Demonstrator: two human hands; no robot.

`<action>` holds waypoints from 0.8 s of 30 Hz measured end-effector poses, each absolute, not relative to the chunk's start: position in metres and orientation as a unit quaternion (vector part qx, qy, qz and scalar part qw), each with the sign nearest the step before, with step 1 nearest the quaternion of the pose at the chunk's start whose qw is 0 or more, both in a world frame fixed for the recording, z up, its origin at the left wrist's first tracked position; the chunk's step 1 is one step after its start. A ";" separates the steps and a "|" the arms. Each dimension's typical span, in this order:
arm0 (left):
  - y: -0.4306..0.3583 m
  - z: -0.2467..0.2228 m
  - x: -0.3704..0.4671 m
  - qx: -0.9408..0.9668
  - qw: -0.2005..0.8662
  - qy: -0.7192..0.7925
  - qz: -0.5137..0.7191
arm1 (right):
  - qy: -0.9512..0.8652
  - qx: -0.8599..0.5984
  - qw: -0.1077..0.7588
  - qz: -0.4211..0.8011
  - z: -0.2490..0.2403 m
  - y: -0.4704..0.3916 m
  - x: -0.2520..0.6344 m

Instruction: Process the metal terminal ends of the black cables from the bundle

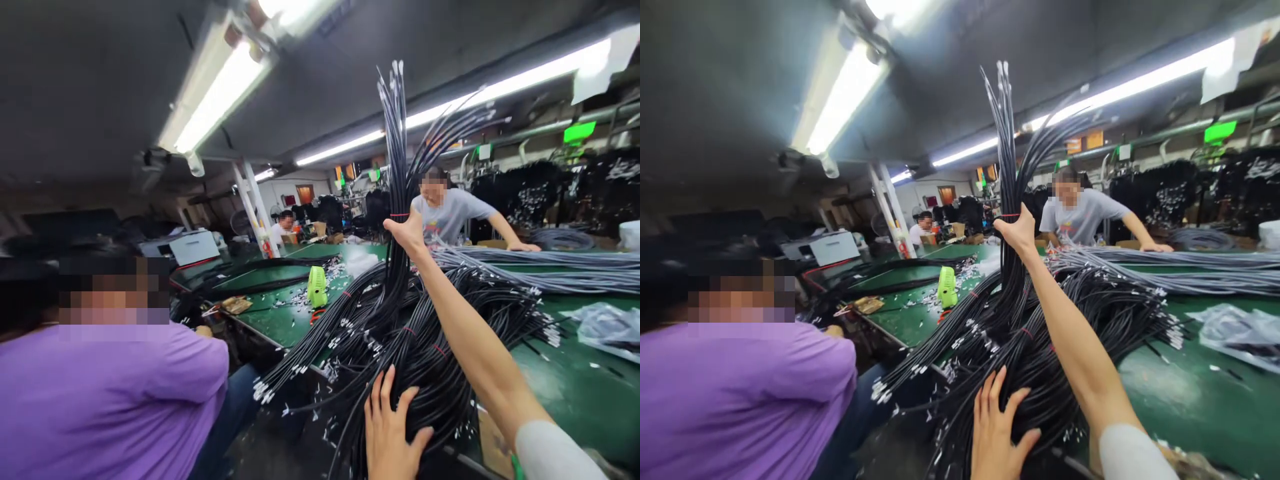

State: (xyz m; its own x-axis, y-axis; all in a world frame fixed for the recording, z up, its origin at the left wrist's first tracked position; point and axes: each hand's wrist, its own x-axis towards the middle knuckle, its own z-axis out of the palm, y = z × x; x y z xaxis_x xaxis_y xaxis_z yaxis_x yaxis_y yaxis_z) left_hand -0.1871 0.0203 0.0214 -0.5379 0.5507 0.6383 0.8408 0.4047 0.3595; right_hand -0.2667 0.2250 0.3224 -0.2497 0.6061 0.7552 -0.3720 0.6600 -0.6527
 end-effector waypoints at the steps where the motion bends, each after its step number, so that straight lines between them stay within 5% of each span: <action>1: 0.022 0.020 -0.187 -0.425 0.223 -0.806 -0.347 | -0.684 -0.065 0.625 0.372 0.341 0.221 -0.257; 7: 0.021 0.023 -0.187 -0.438 0.213 -0.805 -0.339 | -0.698 -0.047 0.699 0.151 0.415 0.221 -0.185; 13: 0.009 0.043 -0.146 -0.445 0.167 -0.804 -0.356 | -0.778 -0.098 0.620 -0.027 0.413 0.225 -0.131; 17: 0.007 0.073 -0.102 -0.501 0.144 -0.738 -0.428 | -0.869 -0.102 0.478 -0.074 0.349 0.221 -0.116; 24: 0.020 0.082 -0.117 -0.388 0.073 -0.680 -0.618 | -0.961 -0.068 0.267 0.035 0.149 0.210 -0.080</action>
State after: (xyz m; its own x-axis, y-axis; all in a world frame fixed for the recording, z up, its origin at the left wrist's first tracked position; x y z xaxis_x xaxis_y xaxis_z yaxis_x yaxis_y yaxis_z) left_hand -0.1169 0.0200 0.0824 -0.6882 0.4373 0.5788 0.6183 -0.0637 0.7833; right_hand -0.0796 0.2097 0.1489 -0.8487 0.1496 0.5073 0.1118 0.9882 -0.1044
